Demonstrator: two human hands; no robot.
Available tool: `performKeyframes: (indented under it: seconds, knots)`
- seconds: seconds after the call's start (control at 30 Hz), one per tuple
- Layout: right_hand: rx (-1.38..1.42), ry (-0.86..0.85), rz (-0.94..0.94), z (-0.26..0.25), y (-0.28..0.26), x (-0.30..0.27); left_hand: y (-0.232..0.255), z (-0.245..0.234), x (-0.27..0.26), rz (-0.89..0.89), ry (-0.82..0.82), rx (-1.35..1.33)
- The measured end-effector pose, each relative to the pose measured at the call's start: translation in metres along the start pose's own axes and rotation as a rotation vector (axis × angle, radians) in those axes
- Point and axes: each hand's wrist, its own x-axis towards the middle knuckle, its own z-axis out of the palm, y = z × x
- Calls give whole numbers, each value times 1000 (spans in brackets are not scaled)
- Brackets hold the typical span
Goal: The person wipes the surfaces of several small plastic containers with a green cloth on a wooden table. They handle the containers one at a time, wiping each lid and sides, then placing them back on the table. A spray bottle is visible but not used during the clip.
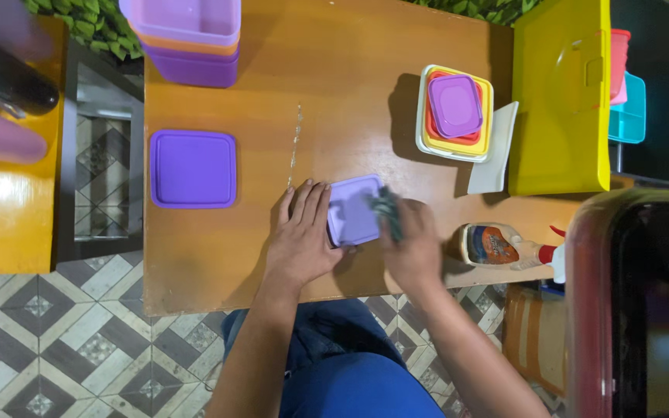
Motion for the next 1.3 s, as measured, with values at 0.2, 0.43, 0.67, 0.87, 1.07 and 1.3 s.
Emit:
performKeyframes:
  seconds: [0.2,0.43,0.67,0.87,1.07,1.3]
  knots:
    - [11,18,-240,47,-18,29,-3,3,-4,-19,58,9]
    - [70,-143,-420,51,-25,38,-9,11,-5,10,108,-10]
    - [101,-427,-521,9,-18,24,-4,8,-4,-22,121,-129]
    - [110,-361,-525,2,-8,12,1,10,-4,-25,179,9]
    - [129,-314,-514,24,-9,23,0,18,-6,23,366,-97]
    - [192,-347,-487,19,-7,26,7,11,1,1,301,-13]
